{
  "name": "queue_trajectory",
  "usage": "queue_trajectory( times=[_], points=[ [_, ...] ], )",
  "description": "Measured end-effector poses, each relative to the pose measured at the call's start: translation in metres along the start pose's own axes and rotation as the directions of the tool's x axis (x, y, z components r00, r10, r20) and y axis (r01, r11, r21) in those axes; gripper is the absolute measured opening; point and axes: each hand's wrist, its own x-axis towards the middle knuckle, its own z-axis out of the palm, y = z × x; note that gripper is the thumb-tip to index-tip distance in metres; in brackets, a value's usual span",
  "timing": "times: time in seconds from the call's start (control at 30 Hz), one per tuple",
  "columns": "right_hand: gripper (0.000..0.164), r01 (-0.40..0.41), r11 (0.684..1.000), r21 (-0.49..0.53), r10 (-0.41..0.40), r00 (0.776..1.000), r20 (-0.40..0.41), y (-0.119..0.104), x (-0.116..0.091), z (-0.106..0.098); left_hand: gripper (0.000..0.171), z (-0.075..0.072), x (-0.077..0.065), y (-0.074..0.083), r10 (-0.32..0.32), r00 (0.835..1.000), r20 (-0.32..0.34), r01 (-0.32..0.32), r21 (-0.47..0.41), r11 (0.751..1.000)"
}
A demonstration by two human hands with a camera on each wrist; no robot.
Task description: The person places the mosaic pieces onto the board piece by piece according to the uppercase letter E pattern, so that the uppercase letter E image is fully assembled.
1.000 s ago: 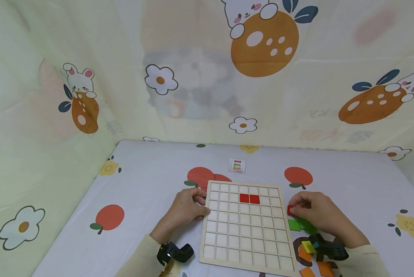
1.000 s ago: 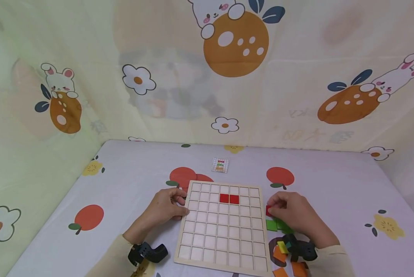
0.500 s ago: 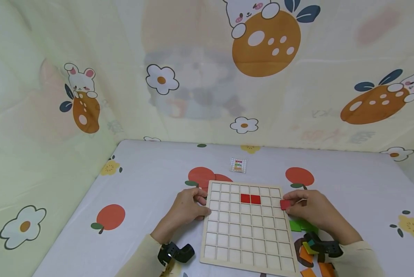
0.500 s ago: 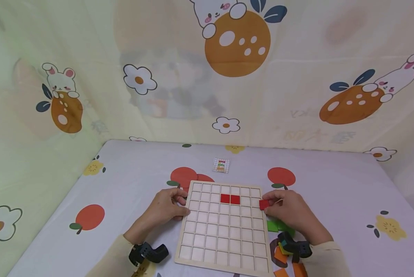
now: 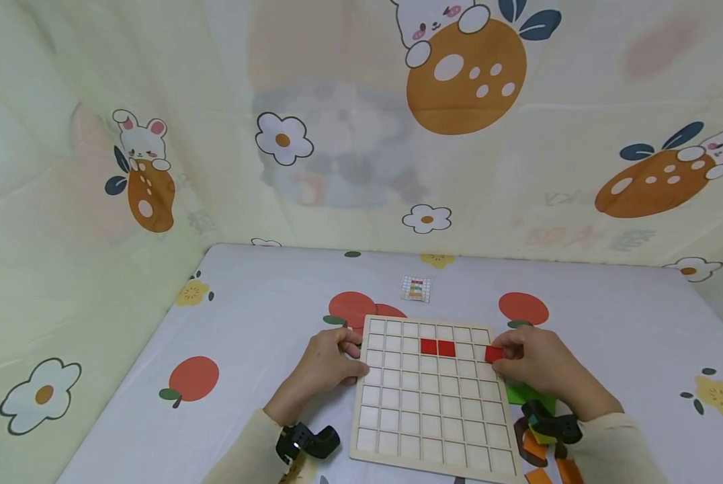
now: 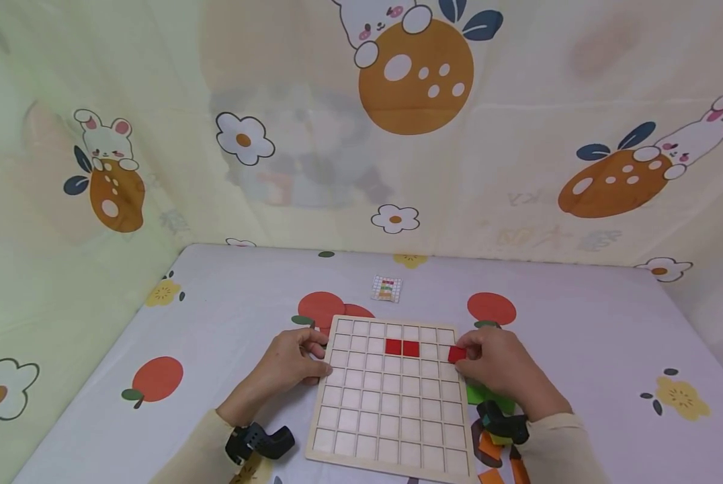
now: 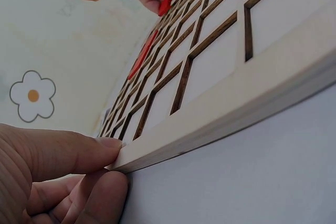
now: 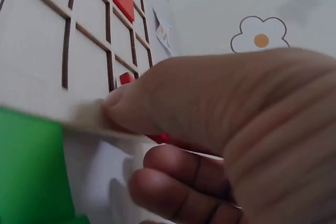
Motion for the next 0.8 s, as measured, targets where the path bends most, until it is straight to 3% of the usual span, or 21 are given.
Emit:
queue_trajectory(
  times=[0.23,0.8],
  points=[
    [0.022,0.030,0.998,0.051,-0.028,0.999,-0.037,-0.016,0.006,0.010,0.042,0.000,0.000,0.000,-0.001,1.000,0.001,0.001,-0.006,1.000],
    [0.018,0.016,0.995,0.094,-0.017,1.000,0.008,-0.061,0.032,0.036,0.041,0.001,-0.001,0.001,0.009,1.000,-0.011,-0.009,0.011,1.000]
  ],
)
